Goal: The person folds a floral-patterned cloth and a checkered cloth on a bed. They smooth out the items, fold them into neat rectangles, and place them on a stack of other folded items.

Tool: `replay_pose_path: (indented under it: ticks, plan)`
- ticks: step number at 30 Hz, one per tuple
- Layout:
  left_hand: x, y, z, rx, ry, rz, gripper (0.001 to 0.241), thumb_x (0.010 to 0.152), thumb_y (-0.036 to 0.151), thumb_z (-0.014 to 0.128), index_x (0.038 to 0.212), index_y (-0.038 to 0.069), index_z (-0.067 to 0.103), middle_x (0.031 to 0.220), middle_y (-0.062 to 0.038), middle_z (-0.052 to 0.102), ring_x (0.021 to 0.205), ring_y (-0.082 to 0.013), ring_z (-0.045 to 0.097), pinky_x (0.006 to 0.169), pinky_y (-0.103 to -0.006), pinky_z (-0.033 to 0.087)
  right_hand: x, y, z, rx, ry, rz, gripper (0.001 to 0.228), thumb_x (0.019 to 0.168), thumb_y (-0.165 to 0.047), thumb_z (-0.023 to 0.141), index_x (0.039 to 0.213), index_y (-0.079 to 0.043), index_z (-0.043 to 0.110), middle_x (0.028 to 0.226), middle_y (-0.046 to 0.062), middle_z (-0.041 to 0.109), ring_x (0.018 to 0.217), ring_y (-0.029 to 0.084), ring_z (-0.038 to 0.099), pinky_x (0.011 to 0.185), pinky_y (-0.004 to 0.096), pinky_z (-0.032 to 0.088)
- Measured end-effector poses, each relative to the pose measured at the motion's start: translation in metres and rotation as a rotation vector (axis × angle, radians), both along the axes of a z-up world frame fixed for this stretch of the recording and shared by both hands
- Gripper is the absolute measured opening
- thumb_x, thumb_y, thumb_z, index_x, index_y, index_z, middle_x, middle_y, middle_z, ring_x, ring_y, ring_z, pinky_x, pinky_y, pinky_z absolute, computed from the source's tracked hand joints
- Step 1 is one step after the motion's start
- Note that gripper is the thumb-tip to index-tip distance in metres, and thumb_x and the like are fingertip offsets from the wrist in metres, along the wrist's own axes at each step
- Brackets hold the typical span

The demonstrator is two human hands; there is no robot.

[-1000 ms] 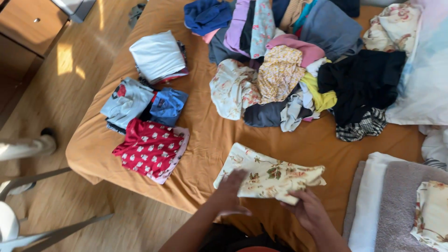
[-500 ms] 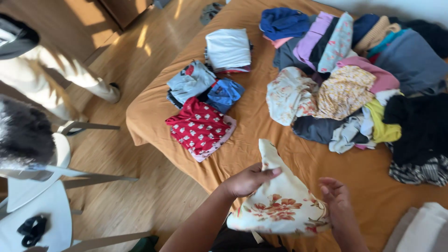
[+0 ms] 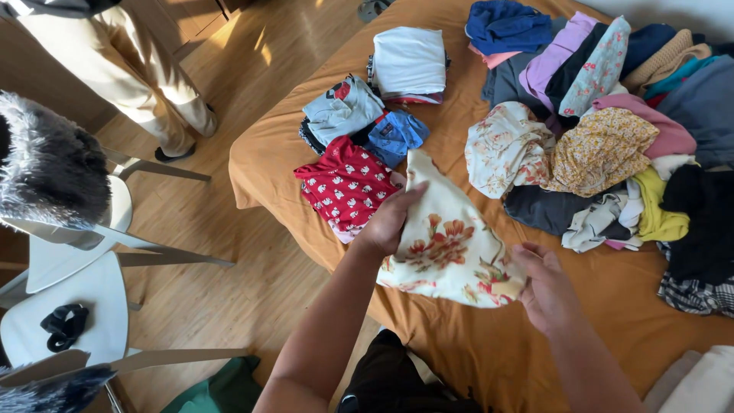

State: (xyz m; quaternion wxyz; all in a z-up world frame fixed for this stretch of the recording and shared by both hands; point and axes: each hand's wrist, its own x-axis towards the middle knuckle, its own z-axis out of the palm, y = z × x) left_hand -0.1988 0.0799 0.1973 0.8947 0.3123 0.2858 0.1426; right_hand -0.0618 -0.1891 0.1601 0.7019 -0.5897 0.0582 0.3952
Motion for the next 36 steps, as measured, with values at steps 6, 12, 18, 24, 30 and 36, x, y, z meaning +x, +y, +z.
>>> replay_pose_path:
  ticks: [6,12,18,24,30,36]
  plan:
    - [-0.009,-0.017,0.04,-0.082,-0.038,-0.124,0.043,0.104,0.025,0.059,0.132,-0.007,0.058,0.114,-0.024,0.071,0.085,-0.0256,0.071,0.07,-0.0338,0.06,-0.014,-0.011,-0.009,0.222,0.388,0.173,0.045,0.104,-0.032,0.052,0.14,-0.006,0.056,0.131,0.017,0.067,0.108,0.021,0.066,0.089,0.035,0.054]
    - [-0.017,-0.021,0.023,-0.068,0.064,-0.192,0.045,0.101,0.023,0.061,0.135,-0.007,0.059,0.103,-0.018,0.071,0.077,-0.0188,0.066,0.064,-0.0303,0.056,-0.015,-0.032,-0.027,0.204,0.261,-0.004,0.022,0.104,-0.013,0.055,0.122,-0.001,0.057,0.115,0.01,0.067,0.094,0.017,0.064,0.08,0.033,0.052]
    - [-0.018,-0.019,0.024,0.112,0.201,-0.3,0.046,0.103,0.027,0.054,0.13,-0.01,0.058,0.118,-0.026,0.069,0.094,-0.0265,0.068,0.079,-0.0349,0.058,-0.017,-0.046,0.006,0.081,0.054,-0.126,0.034,0.097,-0.003,0.061,0.129,0.0,0.05,0.114,0.017,0.066,0.087,0.018,0.064,0.071,0.029,0.053]
    - [-0.008,-0.028,-0.005,0.3,0.357,-0.49,0.037,0.101,0.027,0.059,0.121,-0.004,0.064,0.096,-0.015,0.073,0.066,-0.0154,0.066,0.052,-0.0227,0.055,-0.019,-0.076,0.012,0.02,0.079,-0.167,0.033,0.102,-0.008,0.055,0.134,-0.003,0.048,0.116,0.018,0.064,0.09,0.02,0.062,0.071,0.032,0.053]
    - [0.006,-0.035,0.003,0.302,0.43,-0.505,0.048,0.1,0.027,0.059,0.135,-0.004,0.054,0.115,-0.025,0.07,0.087,-0.0284,0.073,0.072,-0.0359,0.064,-0.003,-0.106,-0.008,0.172,0.021,-0.171,0.041,0.098,0.002,0.052,0.138,-0.008,0.046,0.12,0.022,0.06,0.092,0.025,0.063,0.075,0.033,0.054]
    - [0.047,-0.048,-0.011,0.456,0.328,-0.496,0.074,0.093,0.008,0.064,0.159,0.014,0.03,0.09,-0.013,0.067,0.074,-0.0183,0.063,0.064,-0.0302,0.054,0.044,-0.144,-0.034,0.156,-0.082,-0.146,0.022,0.099,0.002,0.056,0.119,0.0,0.064,0.108,0.01,0.066,0.085,0.019,0.059,0.067,0.032,0.049]
